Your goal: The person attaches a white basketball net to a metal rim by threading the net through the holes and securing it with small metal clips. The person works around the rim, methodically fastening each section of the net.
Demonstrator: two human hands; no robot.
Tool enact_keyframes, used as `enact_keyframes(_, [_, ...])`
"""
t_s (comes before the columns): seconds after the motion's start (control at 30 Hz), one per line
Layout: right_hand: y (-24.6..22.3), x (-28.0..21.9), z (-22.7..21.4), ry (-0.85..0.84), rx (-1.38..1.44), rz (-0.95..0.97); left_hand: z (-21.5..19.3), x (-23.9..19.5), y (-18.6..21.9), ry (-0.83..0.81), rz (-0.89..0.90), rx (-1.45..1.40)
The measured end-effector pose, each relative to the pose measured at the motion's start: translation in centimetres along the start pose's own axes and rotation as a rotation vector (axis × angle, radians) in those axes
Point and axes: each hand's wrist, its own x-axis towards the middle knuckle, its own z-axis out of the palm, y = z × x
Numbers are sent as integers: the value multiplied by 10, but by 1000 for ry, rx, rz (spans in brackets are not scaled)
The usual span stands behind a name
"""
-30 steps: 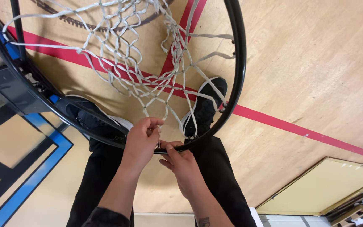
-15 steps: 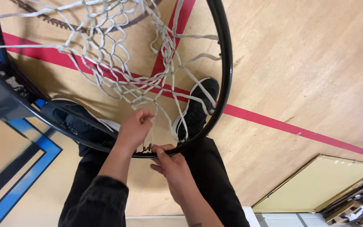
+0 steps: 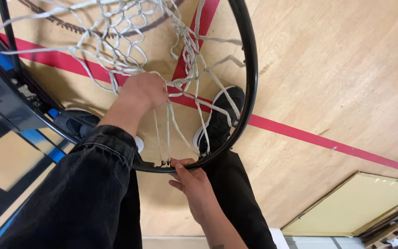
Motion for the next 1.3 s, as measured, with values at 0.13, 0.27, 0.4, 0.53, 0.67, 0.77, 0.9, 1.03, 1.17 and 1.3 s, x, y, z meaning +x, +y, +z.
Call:
enact_keyframes(0.13, [-4, -2, 2, 11, 5, 5, 5, 10, -8, -13, -55, -132])
enact_keyframes(0.27, [-11, -9, 6, 25, -7, 41, 4, -8, -13, -92, -16, -316])
enact_keyframes(0.4, [-9, -5, 5, 27, 8, 41, 7, -31, -32, 37, -101, -628])
enact_keyframes(0.53, [-6, -2, 3, 27, 14, 26, 52, 2, -75, 314, -99, -830])
enact_keyframes(0.67, [-7, -1, 3, 25, 8, 39, 97, 31, -106, 417, -135, -714])
enact_keyframes(0.77, [-3, -2, 2, 23, 10, 34, 121, 40, -104, 248, -171, -585])
enact_keyframes(0.9, [3, 4, 0, 17, 31, 5, 176, 85, -99, 224, -7, -797])
enact_keyframes(1.03, [-4, -3, 3, 35, 8, 32, 174, 77, -75, 405, 210, -904])
enact_keyframes(1.17, [-4, 1, 3, 36, -8, 33, 132, 44, -50, 408, 157, -1120])
enact_keyframes(1.3, [0, 3, 1, 42, 12, 20, 131, 52, -62, 394, 154, -1320])
